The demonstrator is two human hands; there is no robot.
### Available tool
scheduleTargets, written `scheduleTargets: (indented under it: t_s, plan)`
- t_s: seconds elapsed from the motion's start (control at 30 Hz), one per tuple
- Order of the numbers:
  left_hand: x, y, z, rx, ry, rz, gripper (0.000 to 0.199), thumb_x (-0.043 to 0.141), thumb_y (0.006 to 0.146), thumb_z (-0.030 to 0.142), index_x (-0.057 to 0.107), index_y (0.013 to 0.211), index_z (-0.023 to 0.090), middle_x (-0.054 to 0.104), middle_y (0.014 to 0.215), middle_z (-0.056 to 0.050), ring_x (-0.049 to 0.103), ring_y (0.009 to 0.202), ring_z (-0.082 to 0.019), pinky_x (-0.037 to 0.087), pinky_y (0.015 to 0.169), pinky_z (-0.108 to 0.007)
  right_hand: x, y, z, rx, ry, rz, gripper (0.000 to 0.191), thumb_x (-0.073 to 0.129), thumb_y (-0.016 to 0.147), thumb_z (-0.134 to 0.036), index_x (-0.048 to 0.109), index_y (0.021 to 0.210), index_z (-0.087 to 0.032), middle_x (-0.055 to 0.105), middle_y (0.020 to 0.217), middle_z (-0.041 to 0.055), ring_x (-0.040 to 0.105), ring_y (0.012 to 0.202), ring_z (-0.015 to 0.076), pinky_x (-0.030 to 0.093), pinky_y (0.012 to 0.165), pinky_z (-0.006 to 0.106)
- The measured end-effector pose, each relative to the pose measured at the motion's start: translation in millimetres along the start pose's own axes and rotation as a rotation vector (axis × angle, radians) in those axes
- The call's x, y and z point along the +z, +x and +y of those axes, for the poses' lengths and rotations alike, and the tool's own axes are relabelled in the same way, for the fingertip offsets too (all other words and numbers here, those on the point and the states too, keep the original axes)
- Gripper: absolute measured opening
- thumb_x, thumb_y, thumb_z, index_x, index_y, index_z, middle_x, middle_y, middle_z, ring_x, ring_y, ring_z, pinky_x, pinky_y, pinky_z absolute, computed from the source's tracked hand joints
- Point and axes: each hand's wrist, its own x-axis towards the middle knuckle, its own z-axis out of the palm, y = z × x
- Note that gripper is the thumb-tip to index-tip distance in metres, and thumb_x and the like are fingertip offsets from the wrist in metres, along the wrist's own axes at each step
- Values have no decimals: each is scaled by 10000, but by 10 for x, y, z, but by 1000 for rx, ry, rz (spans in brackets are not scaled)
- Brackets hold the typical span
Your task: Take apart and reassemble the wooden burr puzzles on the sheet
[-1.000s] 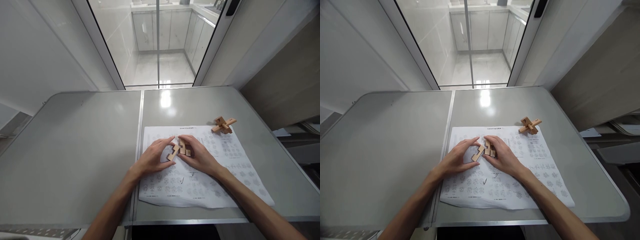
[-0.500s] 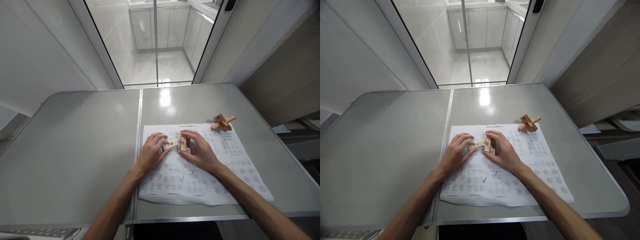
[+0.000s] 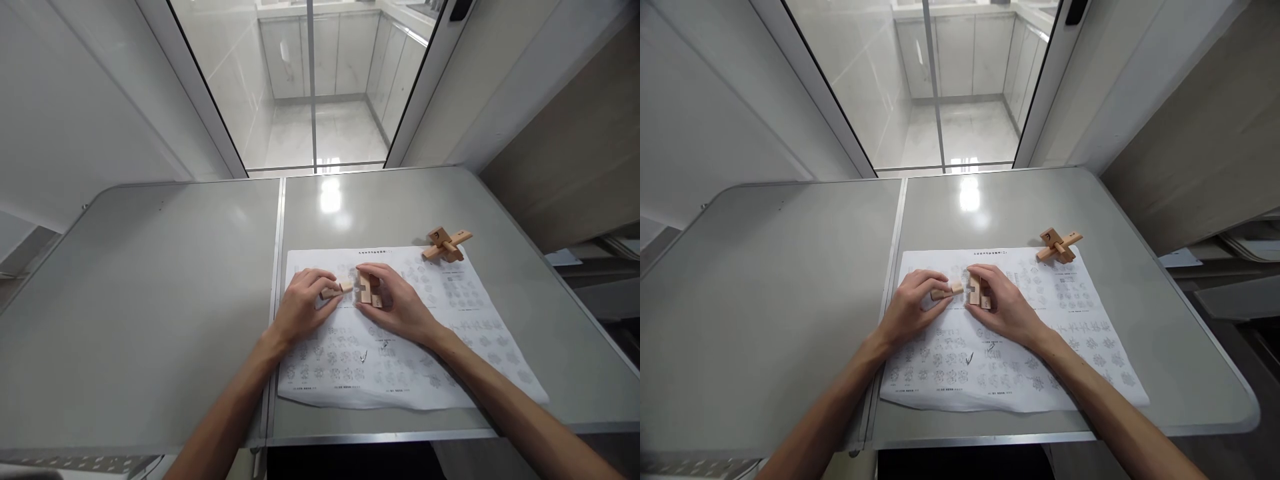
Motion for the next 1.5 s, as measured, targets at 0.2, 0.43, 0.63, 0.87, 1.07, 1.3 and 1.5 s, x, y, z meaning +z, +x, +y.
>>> scheduleTargets:
  t_s: [0.2,0.43,0.63,0.87,1.07,1.3,1.5]
  plan:
    - [3,-14,21,79,44,-9,290,813,904,235,678,1160,243,741,1227,-71,693,1154,-277,507,1035,-451,6,-3,5,21,-26,-62,631,715,992,-259,448,1556,-351,579,1510,126,604,1381,360,585,1101,591]
    - [-39,-6,-21,62,136,2,316,876,853,289,669,1083,225,724,1182,-81,658,1122,-294,528,988,-459,-169,9,101,18,-160,-164,857,832,922,-410,354,1630,-356,467,1610,136,476,1489,400,548,1148,632]
    - [-11,-16,-77,55,140,79,168,793,965,227,648,1049,211,758,1108,-66,689,1072,-271,543,979,-455,-389,51,261,65,-191,-98,550,899,840,-486,619,1267,-281,629,1383,136,594,1331,400,589,1053,624]
    - [20,-43,-15,-4,35,146,189,787,990,303,678,1116,212,787,1036,-50,723,975,-245,575,899,-398,-289,51,146,195,-9,38,552,859,869,-449,594,1323,-280,708,1332,111,719,1161,338,618,939,524]
    - [51,-35,40,-43,-44,101,191,817,968,305,716,1107,222,762,916,-9,705,846,-202,563,847,-354,-218,69,111,115,-32,52,572,849,897,-501,622,1379,-293,679,1028,59,689,944,294,606,821,478]
    - [112,-56,48,-72,-146,87,168,761,1005,310,710,1153,250,786,990,-11,736,910,-204,574,862,-337,-151,57,7,47,37,66,613,891,872,-498,620,1392,-320,682,1306,106,705,1115,326,620,956,513]
    - [120,-49,56,-126,-187,33,173,730,1011,288,702,1179,254,791,1031,-23,749,959,-216,586,905,-358,-75,44,-52,44,7,90,576,840,929,-444,577,1423,-310,697,1349,118,694,1219,350,595,1039,559]
